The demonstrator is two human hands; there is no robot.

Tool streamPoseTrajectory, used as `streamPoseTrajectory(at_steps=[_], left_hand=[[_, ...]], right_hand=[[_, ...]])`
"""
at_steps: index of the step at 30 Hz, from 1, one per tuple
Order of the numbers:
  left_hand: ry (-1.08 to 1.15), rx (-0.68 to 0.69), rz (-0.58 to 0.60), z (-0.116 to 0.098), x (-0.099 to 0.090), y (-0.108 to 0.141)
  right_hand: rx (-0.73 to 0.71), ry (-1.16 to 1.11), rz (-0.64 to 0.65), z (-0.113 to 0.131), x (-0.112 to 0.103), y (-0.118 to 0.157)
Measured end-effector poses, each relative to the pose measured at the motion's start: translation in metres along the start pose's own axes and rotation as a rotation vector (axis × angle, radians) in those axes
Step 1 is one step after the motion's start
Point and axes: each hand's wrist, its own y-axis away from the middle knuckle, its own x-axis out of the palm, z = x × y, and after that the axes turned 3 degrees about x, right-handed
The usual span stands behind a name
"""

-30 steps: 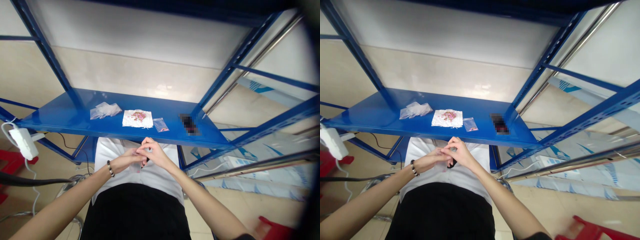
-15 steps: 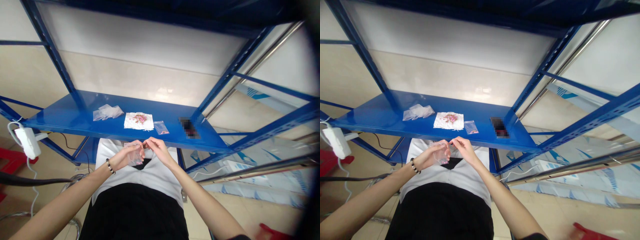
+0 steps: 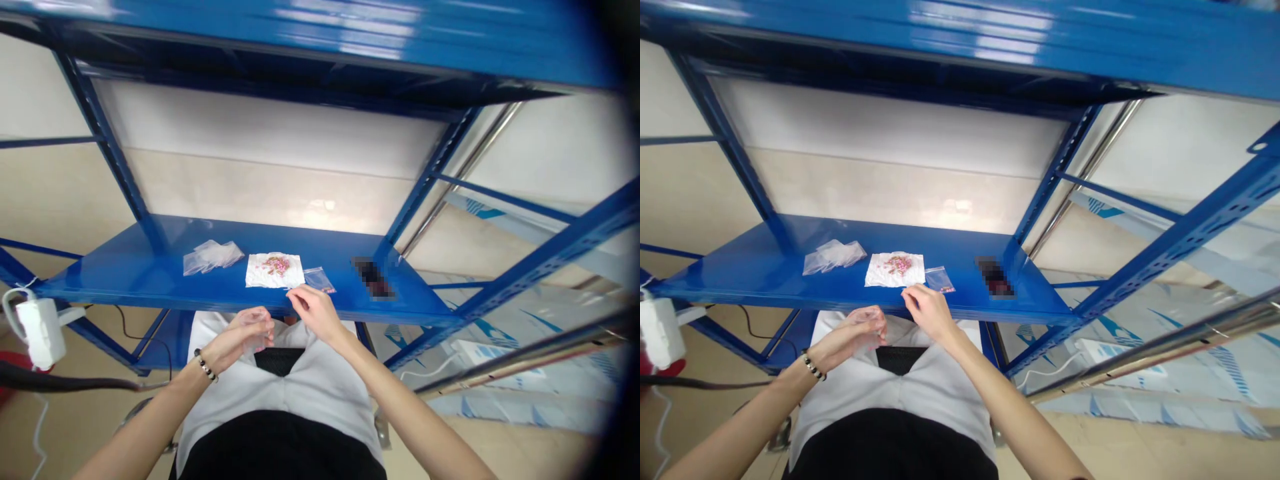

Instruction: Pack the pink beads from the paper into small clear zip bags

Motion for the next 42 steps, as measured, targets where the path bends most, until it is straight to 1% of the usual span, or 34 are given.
streamPoseTrajectory(at_steps=[2, 4, 6, 8, 11, 14, 16, 18, 21, 24, 28, 29, 31, 33, 34, 35, 37, 39, 40, 42], left_hand=[[-0.031, -0.007, -0.037, 0.003, 0.000, 0.002], [-0.060, -0.009, -0.058, 0.004, 0.001, 0.005], [-0.072, -0.006, -0.053, 0.004, 0.000, 0.006], [-0.055, -0.028, -0.033, 0.001, -0.003, 0.005], [0.004, -0.063, -0.040, -0.001, -0.011, -0.001], [0.037, -0.060, -0.061, 0.001, -0.017, -0.010], [0.036, -0.064, -0.053, 0.003, -0.017, -0.014], [0.023, -0.074, -0.039, 0.005, -0.015, -0.015], [-0.002, -0.080, -0.018, 0.005, -0.009, -0.010], [-0.020, -0.058, -0.018, 0.003, -0.005, -0.003], [-0.052, -0.035, -0.011, 0.004, -0.004, 0.000], [-0.057, -0.041, -0.014, 0.004, -0.005, -0.002], [-0.043, -0.052, -0.022, 0.006, -0.007, -0.005], [0.017, -0.069, -0.017, 0.007, -0.009, -0.009], [0.063, -0.085, -0.006, 0.008, -0.008, -0.011], [0.111, -0.111, 0.014, 0.009, -0.007, -0.011], [0.189, -0.179, 0.074, 0.010, -0.001, -0.010], [0.213, -0.227, 0.140, 0.013, 0.008, -0.006], [0.208, -0.237, 0.169, 0.015, 0.012, -0.004], [0.183, -0.236, 0.206, 0.018, 0.018, 0.002]], right_hand=[[-0.001, 0.123, -0.022, -0.008, -0.003, -0.018], [0.033, 0.220, -0.029, -0.021, -0.005, -0.039], [0.075, 0.297, 0.001, -0.036, -0.006, -0.062], [0.084, 0.375, 0.058, -0.050, -0.006, -0.083], [0.008, 0.455, 0.165, -0.066, -0.006, -0.108], [-0.107, 0.450, 0.271, -0.078, -0.006, -0.125], [-0.153, 0.438, 0.308, -0.083, -0.006, -0.130], [-0.167, 0.422, 0.318, -0.088, -0.006, -0.132], [-0.163, 0.393, 0.310, -0.093, -0.005, -0.131], [-0.145, 0.394, 0.287, -0.095, -0.003, -0.129], [-0.112, 0.378, 0.284, -0.091, -0.005, -0.132], [-0.106, 0.365, 0.268, -0.089, -0.007, -0.134], [-0.093, 0.319, 0.191, -0.080, -0.015, -0.135], [-0.065, 0.211, 0.077, -0.066, -0.022, -0.127], [-0.037, 0.118, 0.021, -0.059, -0.025, -0.118], [0.003, -0.004, -0.024, -0.050, -0.026, -0.105], [0.123, -0.306, -0.081, -0.032, -0.022, -0.070], [0.290, -0.597, -0.092, -0.016, -0.012, -0.027], [0.357, -0.701, -0.065, -0.008, -0.007, -0.006], [0.444, -0.825, -0.014, 0.004, 0.005, 0.028]])
